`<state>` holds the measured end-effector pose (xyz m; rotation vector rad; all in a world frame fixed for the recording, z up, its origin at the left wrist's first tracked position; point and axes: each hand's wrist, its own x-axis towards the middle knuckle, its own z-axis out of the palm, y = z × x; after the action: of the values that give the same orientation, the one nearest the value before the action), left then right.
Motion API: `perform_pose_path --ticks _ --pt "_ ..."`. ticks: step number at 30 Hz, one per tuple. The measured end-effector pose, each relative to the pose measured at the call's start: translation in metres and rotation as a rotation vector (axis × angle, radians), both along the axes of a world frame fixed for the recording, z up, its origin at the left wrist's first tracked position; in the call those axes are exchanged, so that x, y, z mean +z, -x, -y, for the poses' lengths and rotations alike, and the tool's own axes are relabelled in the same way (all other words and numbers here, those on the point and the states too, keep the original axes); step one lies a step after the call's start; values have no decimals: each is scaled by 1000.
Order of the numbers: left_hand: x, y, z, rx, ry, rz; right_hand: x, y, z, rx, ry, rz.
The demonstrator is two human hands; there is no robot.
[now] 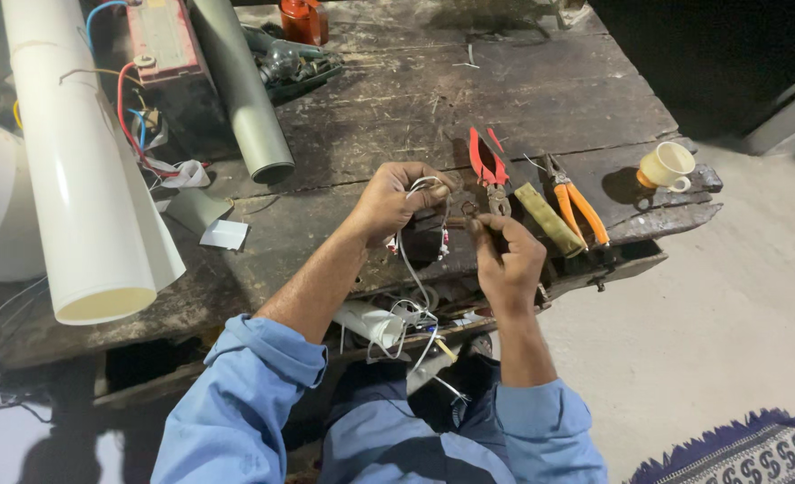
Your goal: The person sits at a workbench and repairs a cylindrical electrical component. They use pliers to strip and twist wires, then wrap the connections with white tape. The person repeatedly adjusts the wires and tape around the component.
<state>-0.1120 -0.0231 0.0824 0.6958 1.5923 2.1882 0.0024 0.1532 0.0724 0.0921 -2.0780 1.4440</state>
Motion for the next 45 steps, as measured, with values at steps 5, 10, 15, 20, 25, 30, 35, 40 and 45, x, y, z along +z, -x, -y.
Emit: perform_pose_path --ticks 5,10,15,20,25,30,35,40,45 --pt "15 -6 2 44 143 -183 22 2 12 34 -258 -182" --pt "44 -22 8 159 337 -407 33 11 20 108 -85 67" --pt "71 -43 10 235 542 -569 31 18 25 35 -355 9" --pt "75 -52 23 212 305 -470 26 21 32 45 -104 134" --pt "57 -50 55 204 132 -202 25 21 31 128 94 239" --pt "26 -49 88 437 390 -279 20 23 29 118 70 250" --pt "-7 -46 92 623 532 -218 14 27 29 167 63 207" --pt "-23 -42 84 707 508 -443 11 29 23 228 150 227" --pt "-18 -47 74 777 530 -549 11 27 21 280 97 138"
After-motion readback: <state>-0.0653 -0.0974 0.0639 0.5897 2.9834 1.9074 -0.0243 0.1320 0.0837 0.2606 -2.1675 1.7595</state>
